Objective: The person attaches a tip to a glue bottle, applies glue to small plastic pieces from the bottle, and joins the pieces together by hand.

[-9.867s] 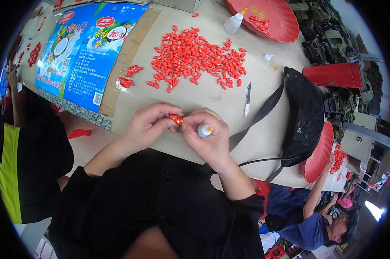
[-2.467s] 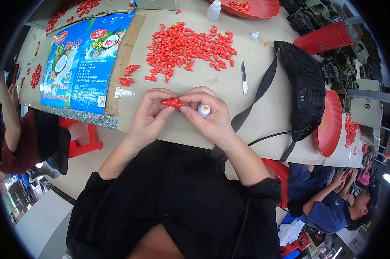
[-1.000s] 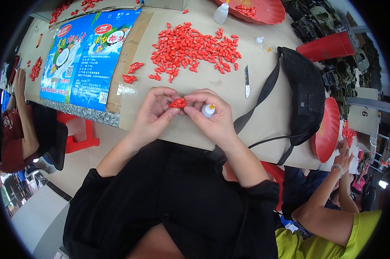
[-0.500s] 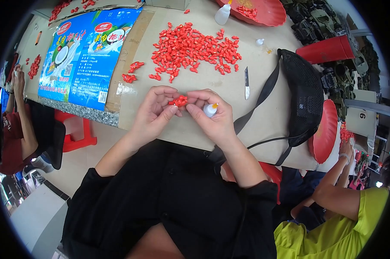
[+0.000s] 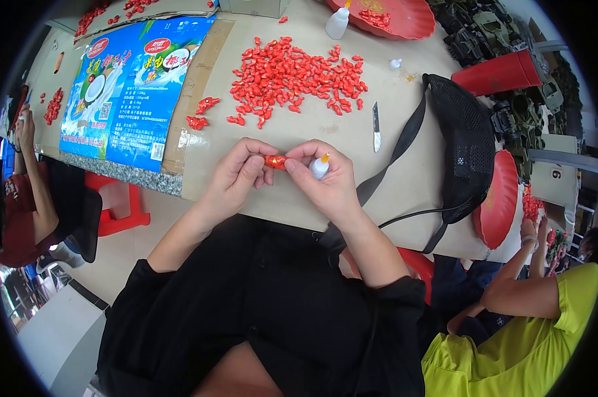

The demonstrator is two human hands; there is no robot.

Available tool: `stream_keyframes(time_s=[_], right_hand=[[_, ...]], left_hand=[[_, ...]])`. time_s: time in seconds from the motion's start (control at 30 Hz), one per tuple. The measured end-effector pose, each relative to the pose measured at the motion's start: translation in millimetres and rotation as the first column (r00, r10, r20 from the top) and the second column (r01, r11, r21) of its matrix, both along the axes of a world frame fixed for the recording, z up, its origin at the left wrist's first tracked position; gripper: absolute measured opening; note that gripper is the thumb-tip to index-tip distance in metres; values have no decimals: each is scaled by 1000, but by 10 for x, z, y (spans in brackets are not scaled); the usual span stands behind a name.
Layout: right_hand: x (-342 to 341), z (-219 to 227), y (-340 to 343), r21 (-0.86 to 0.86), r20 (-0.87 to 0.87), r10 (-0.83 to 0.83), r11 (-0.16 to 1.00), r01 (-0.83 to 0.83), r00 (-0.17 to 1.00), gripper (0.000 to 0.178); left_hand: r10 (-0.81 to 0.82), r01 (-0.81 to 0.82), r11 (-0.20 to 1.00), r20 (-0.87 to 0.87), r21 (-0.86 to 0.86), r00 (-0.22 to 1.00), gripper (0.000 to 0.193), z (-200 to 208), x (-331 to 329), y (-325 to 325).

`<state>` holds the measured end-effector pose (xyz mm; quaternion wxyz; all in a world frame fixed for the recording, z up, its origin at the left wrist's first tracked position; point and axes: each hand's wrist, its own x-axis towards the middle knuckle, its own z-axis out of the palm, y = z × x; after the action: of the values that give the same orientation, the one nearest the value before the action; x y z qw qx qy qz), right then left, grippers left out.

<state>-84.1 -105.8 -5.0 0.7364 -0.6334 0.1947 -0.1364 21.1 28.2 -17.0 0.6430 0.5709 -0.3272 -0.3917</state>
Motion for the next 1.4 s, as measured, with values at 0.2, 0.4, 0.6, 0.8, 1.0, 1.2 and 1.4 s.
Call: stream_keyframes(time_s=[0.2,0.4,0.6,0.8,1.0,1.2,1.4], right_hand=[[5,31,-2,17,-36,13,1000,-12,999,8],[7,29,-15,31,-50,48,998,-47,998,8],[14,19,-43,17,-58,62,998,-61,996,7],[21,19,-58,9,-71,94,996,-93,993,4],[18,-21,-57,-50,19,107,993,-106,994,5],[-14,71,-24,22,33,-123,992,122,992,8],[-93,-37,-166,248,241,-244,951,183,939,28]], left_hand=[[-7,4,999,-58,-44,998,20,-29,-46,-22],[-31,31,999,44,-9,999,18,-62,-46,-4],[-19,19,1000,30,-3,999,18,-47,-49,-16],[-23,24,1000,188,-5,982,17,-114,-21,-22],[-13,21,999,270,-26,963,17,-80,-36,-43],[19,-20,1000,-105,-8,994,17,66,-38,-105],[334,-125,941,922,-314,198,10,661,432,-1405]])
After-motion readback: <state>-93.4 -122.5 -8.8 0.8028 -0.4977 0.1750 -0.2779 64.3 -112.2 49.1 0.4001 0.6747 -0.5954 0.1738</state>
